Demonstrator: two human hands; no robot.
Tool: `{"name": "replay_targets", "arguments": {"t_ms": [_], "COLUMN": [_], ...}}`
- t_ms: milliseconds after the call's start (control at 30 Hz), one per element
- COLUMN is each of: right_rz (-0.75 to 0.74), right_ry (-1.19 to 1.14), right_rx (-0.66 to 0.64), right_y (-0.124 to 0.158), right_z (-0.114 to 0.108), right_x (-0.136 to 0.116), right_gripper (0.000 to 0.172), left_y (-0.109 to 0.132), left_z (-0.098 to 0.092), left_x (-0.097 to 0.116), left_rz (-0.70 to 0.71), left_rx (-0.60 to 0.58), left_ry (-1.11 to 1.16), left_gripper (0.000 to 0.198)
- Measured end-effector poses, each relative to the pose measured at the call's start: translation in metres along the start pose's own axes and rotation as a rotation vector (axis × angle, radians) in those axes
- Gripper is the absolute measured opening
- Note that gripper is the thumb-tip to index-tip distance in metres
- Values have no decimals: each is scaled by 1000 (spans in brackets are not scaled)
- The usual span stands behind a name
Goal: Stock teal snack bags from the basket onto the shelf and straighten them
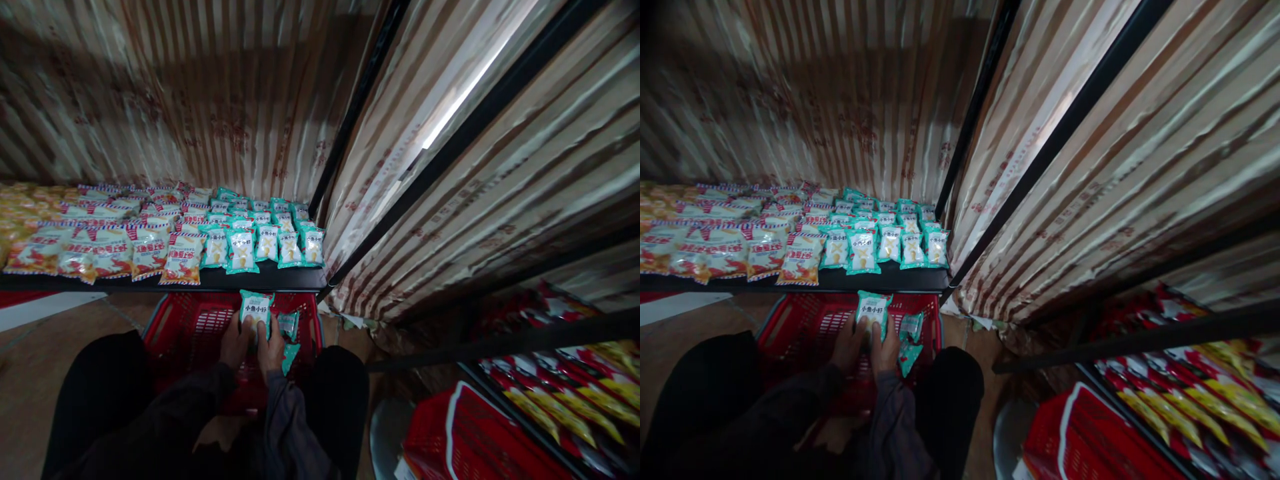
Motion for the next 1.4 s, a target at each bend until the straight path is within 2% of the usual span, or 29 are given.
{"name": "replay_targets", "arguments": {"t_ms": [167,433,633,833,1167,1400], "right_rz": [-7,-118,-128,-197,-397,-428], "right_ry": [34,124,146,146,166,180], "right_rx": [65,122,122,104,172,218], "right_y": [-16,-46,-61,-77,-137,-155], "right_z": [-12,-29,-35,-24,8,32], "right_x": [1,-24,-28,-32,-50,-45], "right_gripper": [59,54,57,56,62,60], "left_y": [0,-10,-15,-27,-69,-91], "left_z": [20,49,63,63,73,74], "left_x": [12,37,42,50,89,90], "left_rz": [55,102,115,179,413,460], "left_rx": [4,-2,-9,20,118,111], "left_ry": [-37,7,13,73,2,-108], "left_gripper": [49,45,42,44,55,59]}}
Point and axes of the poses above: each hand's wrist, its own y-axis away from the middle knuckle, its own z-axis out of the palm, x = y × z, the point moved 4 cm from there along -y, towards the middle knuckle, and after that the axes turned 14 degrees about x, right-handed, at the moved point
